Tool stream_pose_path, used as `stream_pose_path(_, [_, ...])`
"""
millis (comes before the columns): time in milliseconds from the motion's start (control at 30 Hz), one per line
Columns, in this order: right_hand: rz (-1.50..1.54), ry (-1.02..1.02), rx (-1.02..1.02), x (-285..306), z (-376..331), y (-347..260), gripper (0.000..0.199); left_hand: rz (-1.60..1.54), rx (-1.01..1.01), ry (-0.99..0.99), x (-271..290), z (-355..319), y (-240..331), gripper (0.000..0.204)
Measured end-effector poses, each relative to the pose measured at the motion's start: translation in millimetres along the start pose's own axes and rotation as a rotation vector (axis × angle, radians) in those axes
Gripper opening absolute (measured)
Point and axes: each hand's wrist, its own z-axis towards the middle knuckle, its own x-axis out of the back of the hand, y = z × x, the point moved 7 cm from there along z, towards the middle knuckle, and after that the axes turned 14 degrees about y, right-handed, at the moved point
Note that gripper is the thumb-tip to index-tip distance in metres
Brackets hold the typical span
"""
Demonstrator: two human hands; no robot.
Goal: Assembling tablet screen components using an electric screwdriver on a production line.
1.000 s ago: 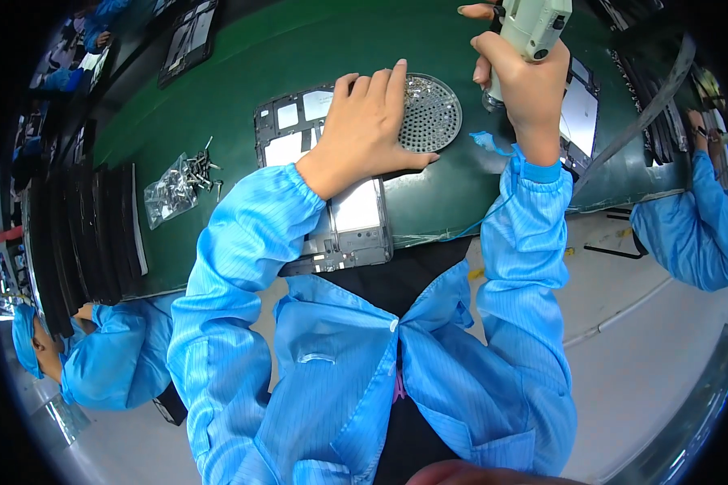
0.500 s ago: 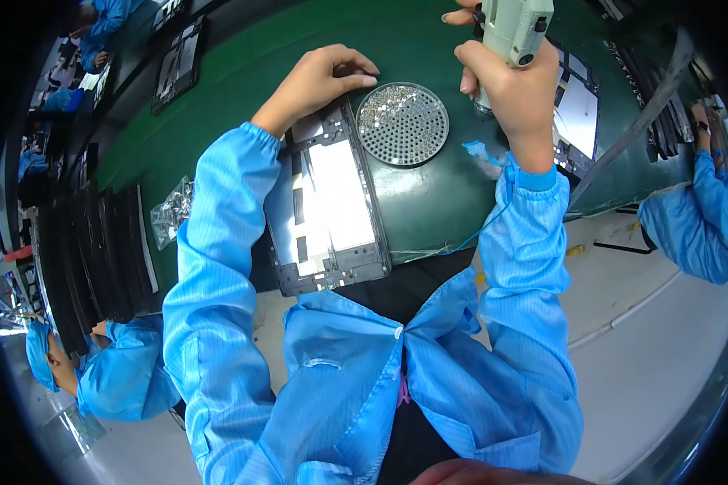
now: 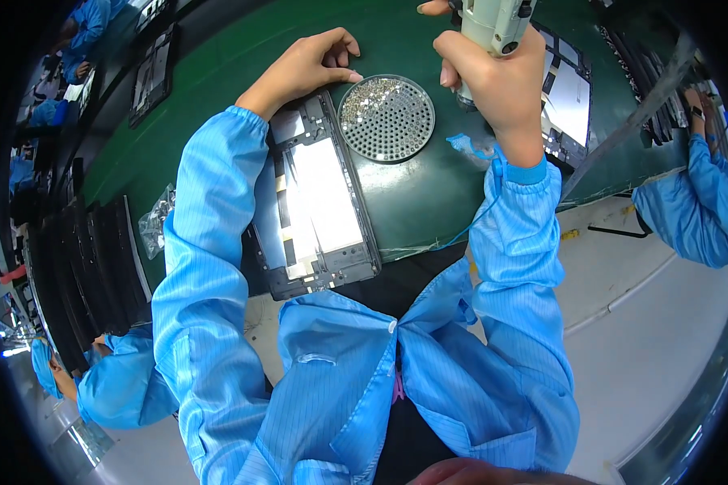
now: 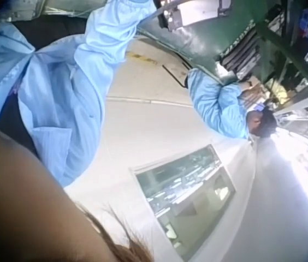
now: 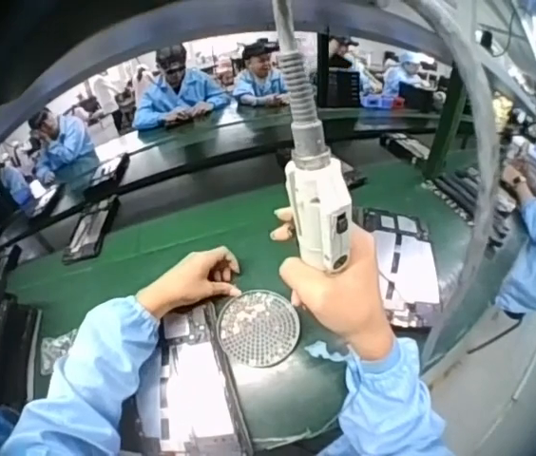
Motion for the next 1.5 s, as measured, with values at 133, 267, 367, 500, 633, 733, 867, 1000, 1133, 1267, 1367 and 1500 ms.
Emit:
stream_pose_path(133, [0.004,-0.016,0.009,0,0,1,0.042,0.018,0.046,-0.059,-2,2,-1,0.028])
stream_pose_path(267, [-0.004,-0.021,0.012,1,0,0,0.042,0.045,-0.027,-0.088,-2,5,3,0.02])
stream_pose_path(367, [0.004,-0.026,0.009,1,0,0,0.042,0.092,-0.099,-0.098,-3,6,4,0.02])
stream_pose_path(500, [0.001,-0.028,0.014,0,0,0,0.042,0.123,-0.19,-0.078,-4,4,2,0.02])
stream_pose_path(633, [-0.007,-0.033,-0.005,0,-1,0,0.041,0.06,-0.05,-0.003,12,2,-8,0.027])
stream_pose_path(733, [0.001,-0.041,0.013,-2,-1,-1,0.04,0.016,-0.082,0.012,15,-2,-5,0.025])
stream_pose_path(867, [0.007,-0.051,-0.013,-6,-3,-1,0.041,0.035,-0.147,-0.015,11,-1,-2,0.021])
stream_pose_path(1000, [-0.005,-0.018,-0.035,8,2,26,0.044,0.132,-0.395,-0.033,2,6,17,0.02])
stream_pose_path(1133, [-0.026,-0.011,-0.021,2,-5,1,0.045,0.205,-0.334,-0.062,-4,3,14,0.019])
stream_pose_path(1267, [-0.022,-0.041,-0.019,1,-3,1,0.043,0.262,-0.41,-0.08,-2,3,20,0.018])
stream_pose_path(1367, [-0.003,-0.037,-0.025,0,-3,5,0.041,0.095,-0.271,-0.076,3,7,12,0.023])
stream_pose_path(1500, [-0.004,-0.037,-0.027,-1,-3,4,0.041,0.084,-0.256,-0.105,3,10,7,0.022])
